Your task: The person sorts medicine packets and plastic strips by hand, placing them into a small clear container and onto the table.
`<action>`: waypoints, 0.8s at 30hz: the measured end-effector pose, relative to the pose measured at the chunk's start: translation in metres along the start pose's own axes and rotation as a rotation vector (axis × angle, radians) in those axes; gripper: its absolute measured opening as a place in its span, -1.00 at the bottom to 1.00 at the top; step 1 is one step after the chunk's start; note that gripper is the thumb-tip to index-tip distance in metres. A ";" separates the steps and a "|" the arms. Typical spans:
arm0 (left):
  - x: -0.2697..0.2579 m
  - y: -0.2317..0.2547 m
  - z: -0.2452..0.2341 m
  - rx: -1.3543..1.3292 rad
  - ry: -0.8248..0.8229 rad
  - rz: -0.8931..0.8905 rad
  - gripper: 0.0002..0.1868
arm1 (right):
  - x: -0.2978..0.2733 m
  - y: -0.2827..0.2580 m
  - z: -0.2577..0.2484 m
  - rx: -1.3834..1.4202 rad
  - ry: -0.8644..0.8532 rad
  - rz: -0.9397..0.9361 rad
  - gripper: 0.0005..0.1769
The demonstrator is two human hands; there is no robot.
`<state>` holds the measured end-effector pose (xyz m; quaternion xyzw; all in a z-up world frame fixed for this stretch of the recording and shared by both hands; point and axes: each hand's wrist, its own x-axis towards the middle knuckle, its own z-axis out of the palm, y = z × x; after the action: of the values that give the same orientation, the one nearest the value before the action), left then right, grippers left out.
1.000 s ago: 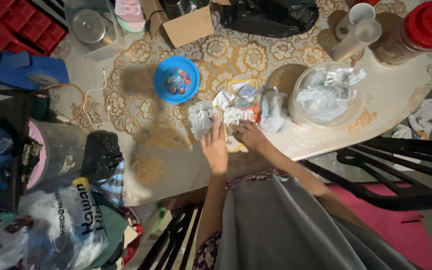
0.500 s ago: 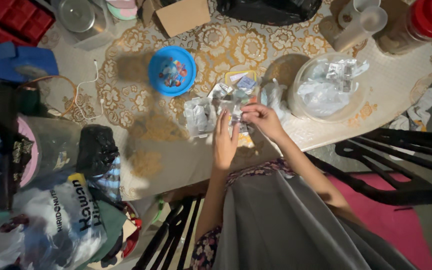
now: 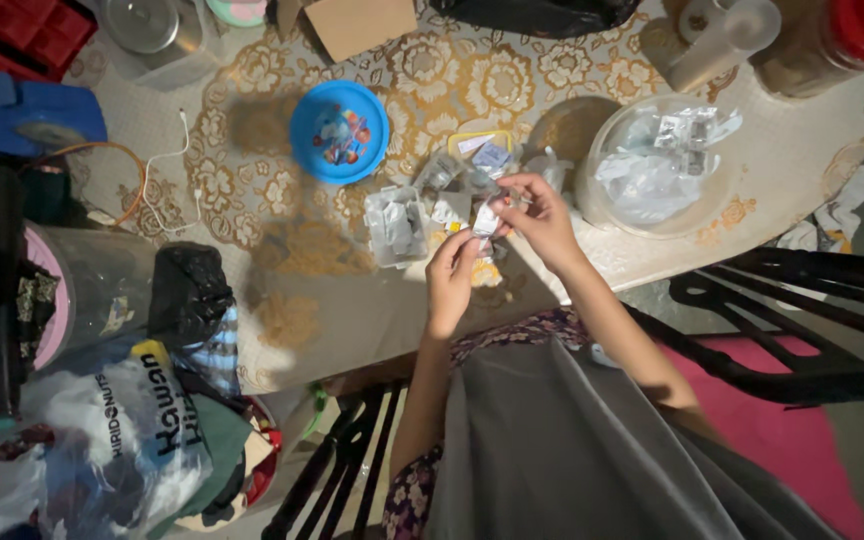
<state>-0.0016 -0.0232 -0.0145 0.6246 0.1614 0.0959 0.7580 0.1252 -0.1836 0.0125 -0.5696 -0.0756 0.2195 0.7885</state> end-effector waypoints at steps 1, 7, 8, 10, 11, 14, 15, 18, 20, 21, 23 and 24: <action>-0.002 0.001 -0.001 0.002 0.011 0.011 -0.72 | 0.001 0.001 -0.001 0.021 0.007 0.014 -0.67; -0.002 0.006 -0.015 -0.007 0.162 -0.059 -0.75 | 0.001 0.007 -0.004 0.074 0.044 0.058 -0.91; -0.002 0.009 -0.019 -0.008 0.173 -0.044 -0.76 | -0.001 0.007 -0.003 0.073 0.048 0.064 -0.91; -0.001 0.016 -0.021 -0.008 0.186 -0.015 -0.77 | -0.003 0.007 0.000 0.086 0.052 0.075 -0.90; -0.001 0.019 -0.021 -0.008 0.188 -0.001 -0.76 | -0.004 0.006 0.001 0.099 0.053 0.079 -0.90; 0.000 0.025 -0.021 -0.021 0.183 0.023 -0.76 | -0.003 0.005 0.004 0.128 0.061 0.093 -0.88; 0.000 0.026 -0.021 -0.028 0.179 0.028 -0.76 | -0.002 0.005 0.004 0.136 0.066 0.099 -0.88; 0.001 0.031 -0.019 -0.058 0.175 0.045 -0.75 | -0.002 0.011 0.000 0.132 0.069 0.110 -0.87; 0.002 0.041 -0.021 0.095 0.194 0.077 -0.74 | 0.001 0.021 0.003 0.084 0.084 0.073 -0.85; 0.002 0.047 -0.023 0.171 0.203 0.094 -0.73 | 0.003 0.025 0.005 0.060 0.091 0.054 -0.83; 0.003 0.057 -0.028 0.441 0.322 0.252 -0.70 | 0.010 0.032 0.014 -0.036 0.061 -0.078 -0.75; 0.003 0.060 -0.034 0.580 0.381 0.331 -0.68 | 0.014 0.035 0.024 -0.082 0.044 -0.143 -0.70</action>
<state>-0.0074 0.0209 0.0381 0.8017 0.2166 0.2817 0.4806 0.1195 -0.1483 -0.0140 -0.5991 -0.1077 0.1467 0.7797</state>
